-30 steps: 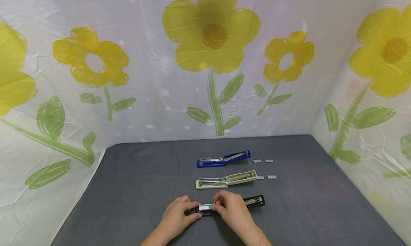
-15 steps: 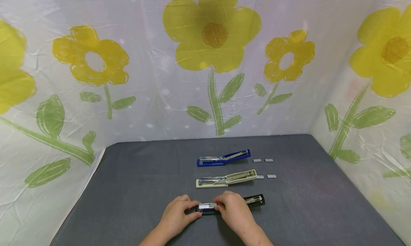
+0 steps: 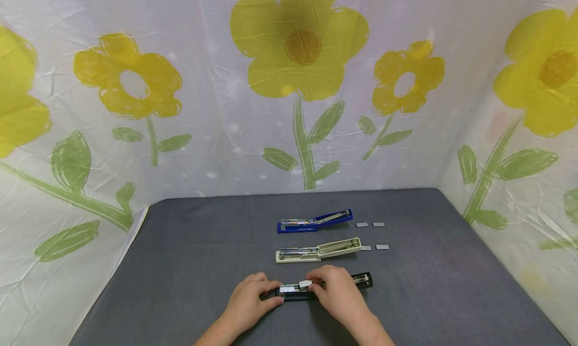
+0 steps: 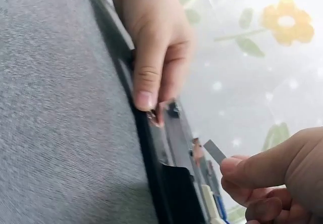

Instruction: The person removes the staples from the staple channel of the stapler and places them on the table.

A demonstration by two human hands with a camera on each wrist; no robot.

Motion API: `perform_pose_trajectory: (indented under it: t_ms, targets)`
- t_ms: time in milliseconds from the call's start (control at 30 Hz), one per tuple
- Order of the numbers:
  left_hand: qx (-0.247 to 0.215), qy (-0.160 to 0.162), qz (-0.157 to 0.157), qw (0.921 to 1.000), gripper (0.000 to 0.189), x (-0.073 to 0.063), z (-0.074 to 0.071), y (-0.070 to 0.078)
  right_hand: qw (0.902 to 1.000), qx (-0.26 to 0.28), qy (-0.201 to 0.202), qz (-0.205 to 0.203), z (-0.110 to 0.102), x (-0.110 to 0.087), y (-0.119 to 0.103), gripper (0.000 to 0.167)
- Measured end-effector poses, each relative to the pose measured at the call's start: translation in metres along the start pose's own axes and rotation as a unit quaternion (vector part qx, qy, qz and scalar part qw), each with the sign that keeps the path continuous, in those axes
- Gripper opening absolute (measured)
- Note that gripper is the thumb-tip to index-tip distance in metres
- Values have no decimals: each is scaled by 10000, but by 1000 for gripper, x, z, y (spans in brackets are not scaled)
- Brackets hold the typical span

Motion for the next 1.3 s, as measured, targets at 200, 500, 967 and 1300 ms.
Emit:
perform_pose_trajectory:
  t_ms: [200, 500, 967, 1300]
  targets:
    - [41, -6, -26, 10000, 30, 0, 0, 0, 9992, 332, 108, 191, -16, -3, 4, 14]
    - [94, -49, -64, 9999, 30, 0, 1, 0, 9958, 650, 474, 429, -39, -8, 12, 15]
    - [98, -74, -71, 9999, 30, 1, 3, -1, 9880, 656, 868, 1095, -72, -21, 34, 19]
    - [131, -114, -116, 9998, 30, 1, 2, 0, 9860, 530, 870, 1321, -92, -28, 48, 17]
Point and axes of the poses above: each hand's wrist, its own x-axis towards the middle knuckle, its own z-axis out of the palm, y = z × x, the point moved 10 cm from there along x, towards the middle knuckle, and after that the axes turned 7 degrees about x, right-handed, at the moved point
